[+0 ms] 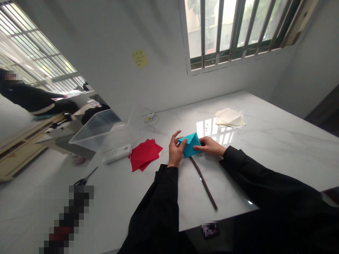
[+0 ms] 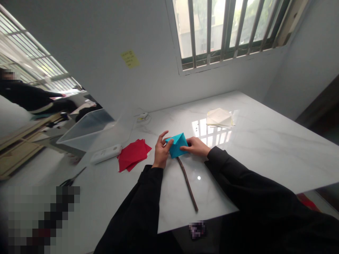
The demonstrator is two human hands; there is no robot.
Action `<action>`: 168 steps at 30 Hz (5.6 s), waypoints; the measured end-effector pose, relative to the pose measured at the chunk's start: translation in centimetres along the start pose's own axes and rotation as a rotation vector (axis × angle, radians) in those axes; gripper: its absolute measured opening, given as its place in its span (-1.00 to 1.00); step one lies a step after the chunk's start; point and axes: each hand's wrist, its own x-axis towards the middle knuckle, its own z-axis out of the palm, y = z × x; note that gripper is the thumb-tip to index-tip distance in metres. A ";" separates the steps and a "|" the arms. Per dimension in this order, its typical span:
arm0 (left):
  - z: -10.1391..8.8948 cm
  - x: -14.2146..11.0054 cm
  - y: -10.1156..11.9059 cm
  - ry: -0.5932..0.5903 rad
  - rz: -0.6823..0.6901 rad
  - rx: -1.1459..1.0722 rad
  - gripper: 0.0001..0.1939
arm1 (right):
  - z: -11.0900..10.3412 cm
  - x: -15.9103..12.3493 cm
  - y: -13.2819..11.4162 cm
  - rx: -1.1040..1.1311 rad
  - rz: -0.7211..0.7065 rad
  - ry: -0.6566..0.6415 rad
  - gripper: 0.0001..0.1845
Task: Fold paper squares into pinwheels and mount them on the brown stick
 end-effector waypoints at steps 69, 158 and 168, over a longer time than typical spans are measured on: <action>1.0 0.2 -2.0 -0.151 -0.097 -0.056 -0.41 | 0.2 0.3 0.5 0.238 0.010 0.240 -0.28; 1.1 0.1 -1.3 -0.128 -0.103 0.047 -0.44 | -0.5 -0.1 -0.8 0.465 0.057 0.388 -0.39; 0.5 0.2 -1.9 -0.049 -0.129 -0.047 -0.40 | -4.0 0.4 1.2 0.191 -0.030 0.729 -0.51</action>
